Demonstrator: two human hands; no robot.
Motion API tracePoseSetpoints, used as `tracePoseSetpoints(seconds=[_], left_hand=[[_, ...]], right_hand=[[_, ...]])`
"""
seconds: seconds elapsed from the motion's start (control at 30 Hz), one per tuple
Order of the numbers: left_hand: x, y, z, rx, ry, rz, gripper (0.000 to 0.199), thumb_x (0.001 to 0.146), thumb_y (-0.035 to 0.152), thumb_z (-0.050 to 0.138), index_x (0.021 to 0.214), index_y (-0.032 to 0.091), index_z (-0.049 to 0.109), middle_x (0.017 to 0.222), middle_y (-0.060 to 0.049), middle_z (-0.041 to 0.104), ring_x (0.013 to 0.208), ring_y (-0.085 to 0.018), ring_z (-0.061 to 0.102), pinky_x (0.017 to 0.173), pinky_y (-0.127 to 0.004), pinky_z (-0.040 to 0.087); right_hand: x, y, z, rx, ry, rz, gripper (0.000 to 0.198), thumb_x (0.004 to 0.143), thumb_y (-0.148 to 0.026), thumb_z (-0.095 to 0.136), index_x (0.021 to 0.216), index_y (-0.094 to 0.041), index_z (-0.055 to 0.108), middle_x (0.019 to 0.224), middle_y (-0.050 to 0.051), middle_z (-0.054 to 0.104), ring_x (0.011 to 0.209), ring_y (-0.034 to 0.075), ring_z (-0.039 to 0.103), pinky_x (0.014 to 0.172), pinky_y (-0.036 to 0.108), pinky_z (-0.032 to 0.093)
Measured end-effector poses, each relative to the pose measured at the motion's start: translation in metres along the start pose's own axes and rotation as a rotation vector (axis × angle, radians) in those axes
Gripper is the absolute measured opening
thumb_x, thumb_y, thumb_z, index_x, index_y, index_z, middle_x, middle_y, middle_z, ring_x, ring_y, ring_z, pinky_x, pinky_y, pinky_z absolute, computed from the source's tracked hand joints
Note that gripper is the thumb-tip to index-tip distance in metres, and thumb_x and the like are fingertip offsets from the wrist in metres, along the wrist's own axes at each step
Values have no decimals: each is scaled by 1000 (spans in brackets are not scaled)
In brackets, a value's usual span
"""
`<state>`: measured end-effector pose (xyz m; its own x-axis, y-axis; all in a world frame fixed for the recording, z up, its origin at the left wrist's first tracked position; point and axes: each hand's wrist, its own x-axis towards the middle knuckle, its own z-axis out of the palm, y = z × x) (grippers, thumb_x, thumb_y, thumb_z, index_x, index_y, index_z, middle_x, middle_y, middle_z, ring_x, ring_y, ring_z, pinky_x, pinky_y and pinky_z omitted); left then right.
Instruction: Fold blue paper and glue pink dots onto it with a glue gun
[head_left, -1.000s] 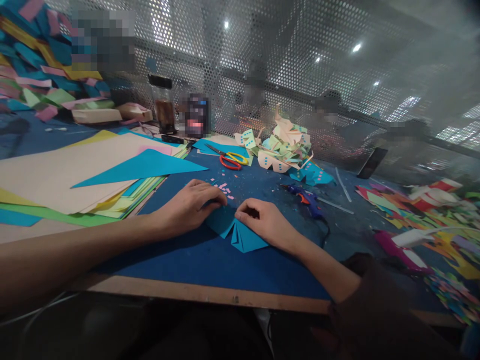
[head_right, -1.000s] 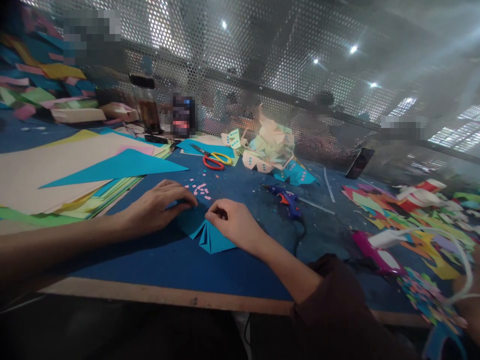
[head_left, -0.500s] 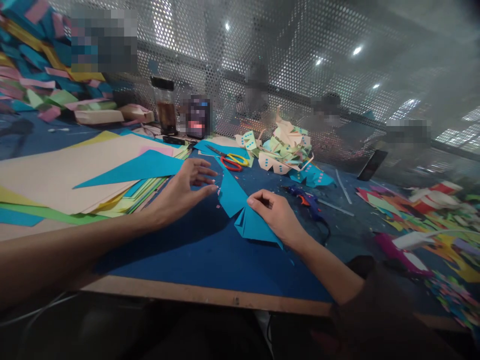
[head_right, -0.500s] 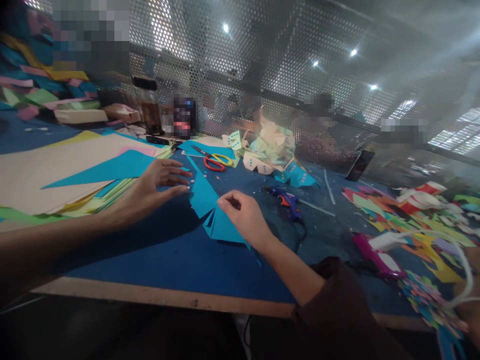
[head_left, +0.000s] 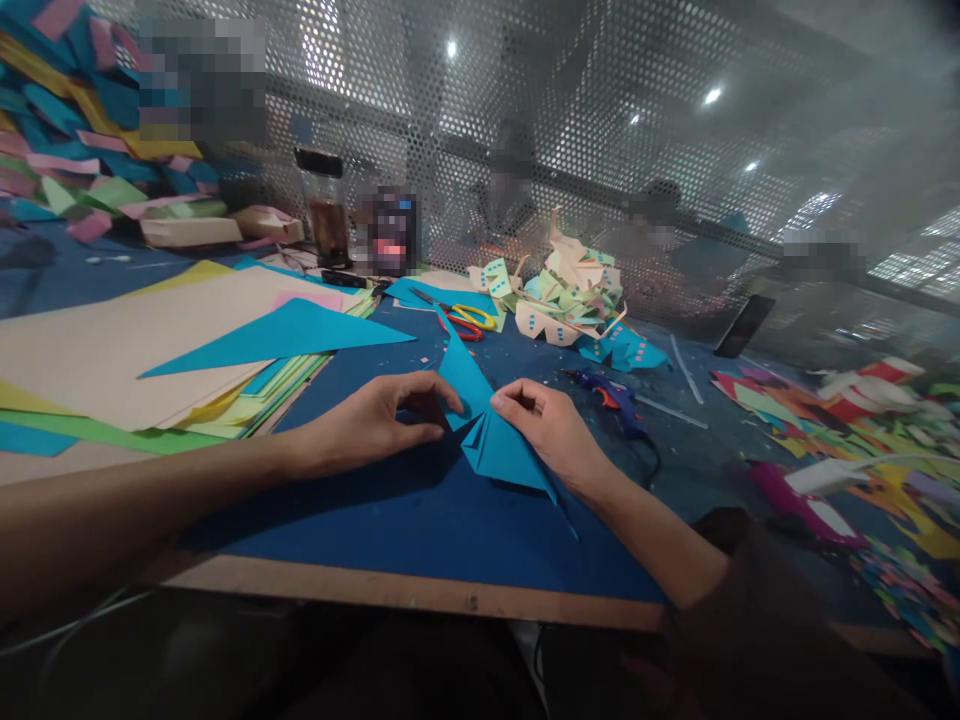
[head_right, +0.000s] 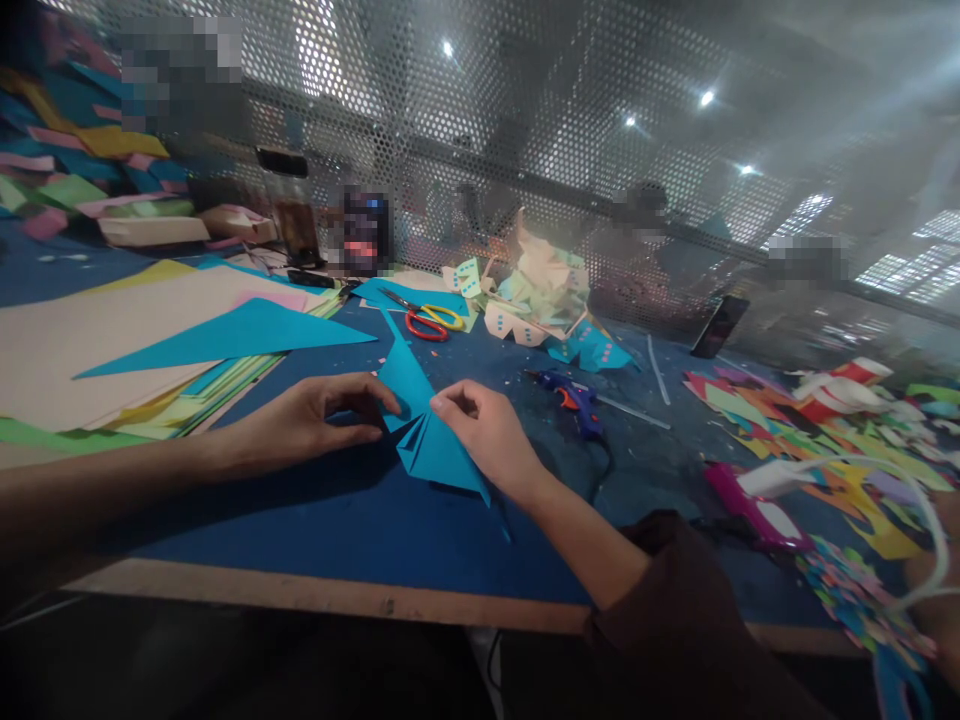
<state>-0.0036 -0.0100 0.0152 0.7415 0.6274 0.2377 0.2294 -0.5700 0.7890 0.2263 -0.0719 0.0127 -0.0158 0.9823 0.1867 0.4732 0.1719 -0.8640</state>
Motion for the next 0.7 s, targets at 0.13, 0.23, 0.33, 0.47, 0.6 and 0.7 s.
tracePoseSetpoints(seconds=[0.13, 0.23, 0.33, 0.47, 0.6, 0.7], left_hand=[[-1, -3, 2, 51, 39, 17, 15, 82, 25, 69, 96, 20, 68, 94, -2, 72, 88, -18, 68, 83, -33, 54], [-1, -5, 4, 68, 61, 24, 13, 81, 27, 71, 92, 20, 68, 92, -1, 72, 88, -18, 67, 83, -33, 53], [-1, -6, 5, 86, 60, 17, 12, 83, 29, 71, 89, 20, 67, 90, -1, 71, 86, -18, 66, 81, -32, 52], [-2, -4, 5, 160, 56, 52, 12, 86, 31, 68, 86, 19, 66, 86, -1, 69, 81, -17, 64, 75, -30, 50], [-5, -3, 5, 309, 81, 97, 11, 89, 29, 65, 85, 18, 66, 78, 0, 64, 70, -14, 58, 65, -27, 44], [-6, -5, 6, 381, 76, 133, 10, 90, 25, 63, 84, 19, 67, 76, 0, 60, 67, -14, 55, 61, -26, 41]], right_hand=[[-1, 2, 2, 30, -35, 6, 24, 89, -42, 62, 87, -18, 66, 78, 0, 65, 72, 14, 59, 65, 26, 44], [-1, 3, 3, 48, -62, 24, 24, 87, -42, 64, 88, -18, 65, 80, 1, 66, 73, 15, 59, 65, 27, 44], [-1, 3, 4, 65, -77, 46, 23, 86, -40, 66, 89, -17, 63, 82, 1, 66, 74, 15, 60, 66, 27, 45], [-2, 3, 4, 41, -96, 66, 21, 86, -36, 67, 93, -17, 62, 81, 1, 65, 76, 15, 61, 68, 27, 45], [-4, 4, 4, 7, -122, 74, 22, 88, -36, 66, 100, -18, 60, 74, -2, 61, 68, 14, 57, 62, 26, 42], [-4, 4, 5, -19, -159, 68, 24, 88, -33, 65, 106, -18, 58, 72, -4, 61, 65, 13, 56, 61, 26, 41]])
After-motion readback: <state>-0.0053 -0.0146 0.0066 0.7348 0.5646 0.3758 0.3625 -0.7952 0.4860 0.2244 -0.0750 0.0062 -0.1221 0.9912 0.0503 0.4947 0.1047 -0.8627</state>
